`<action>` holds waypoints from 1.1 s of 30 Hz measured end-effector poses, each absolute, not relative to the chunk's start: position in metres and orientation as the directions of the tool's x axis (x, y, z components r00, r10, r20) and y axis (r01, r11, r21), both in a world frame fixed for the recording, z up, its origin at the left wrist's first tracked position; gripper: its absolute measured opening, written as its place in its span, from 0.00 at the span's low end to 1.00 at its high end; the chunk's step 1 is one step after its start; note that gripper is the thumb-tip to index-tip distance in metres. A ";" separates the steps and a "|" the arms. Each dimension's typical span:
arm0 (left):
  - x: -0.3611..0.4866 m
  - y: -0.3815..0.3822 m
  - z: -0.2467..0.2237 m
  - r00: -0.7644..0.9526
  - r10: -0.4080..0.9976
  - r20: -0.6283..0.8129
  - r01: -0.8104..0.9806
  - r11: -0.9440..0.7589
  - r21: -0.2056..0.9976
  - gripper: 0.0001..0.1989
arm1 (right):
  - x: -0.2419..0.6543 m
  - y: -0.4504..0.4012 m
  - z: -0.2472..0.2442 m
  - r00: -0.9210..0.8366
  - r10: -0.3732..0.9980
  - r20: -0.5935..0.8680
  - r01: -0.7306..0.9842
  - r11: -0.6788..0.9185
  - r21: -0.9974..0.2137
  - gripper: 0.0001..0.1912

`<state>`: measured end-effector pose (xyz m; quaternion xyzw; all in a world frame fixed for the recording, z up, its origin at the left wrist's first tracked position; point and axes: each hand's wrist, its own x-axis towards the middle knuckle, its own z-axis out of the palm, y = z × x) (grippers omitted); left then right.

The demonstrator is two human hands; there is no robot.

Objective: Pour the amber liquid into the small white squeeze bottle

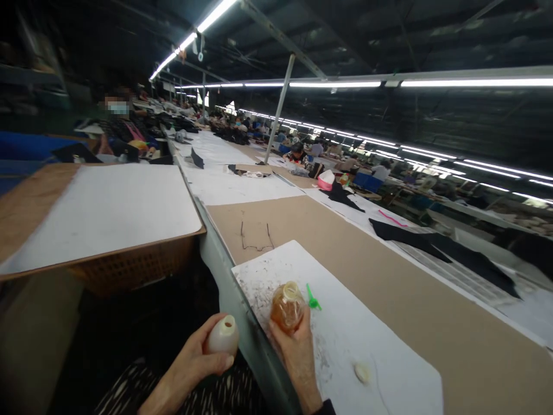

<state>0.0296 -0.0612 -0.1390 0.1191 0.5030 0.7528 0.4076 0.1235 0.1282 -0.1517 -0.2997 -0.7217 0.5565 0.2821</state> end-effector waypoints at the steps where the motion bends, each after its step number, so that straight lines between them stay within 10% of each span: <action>1: 0.028 -0.064 -0.139 -0.639 0.738 -0.216 -0.492 -0.176 0.853 0.40 | 0.126 0.126 -0.148 -0.656 0.752 0.068 0.141 0.211 -0.967 0.37; 14: 0.017 -0.087 -0.145 -0.680 0.717 -0.154 -0.384 -0.170 0.907 0.37 | 0.148 0.104 -0.105 -0.735 0.659 0.159 0.342 0.564 -0.752 0.39; 22: 0.011 -0.106 -0.138 -0.736 0.663 -0.134 -0.309 -0.153 0.939 0.36 | 0.125 0.130 -0.102 -0.827 0.287 0.483 0.179 0.949 -0.258 0.30; 33: 0.006 -0.112 -0.127 -0.763 0.638 -0.108 -0.319 -0.225 0.921 0.31 | 0.090 0.126 -0.073 -0.848 -0.044 0.528 0.039 0.989 0.145 0.28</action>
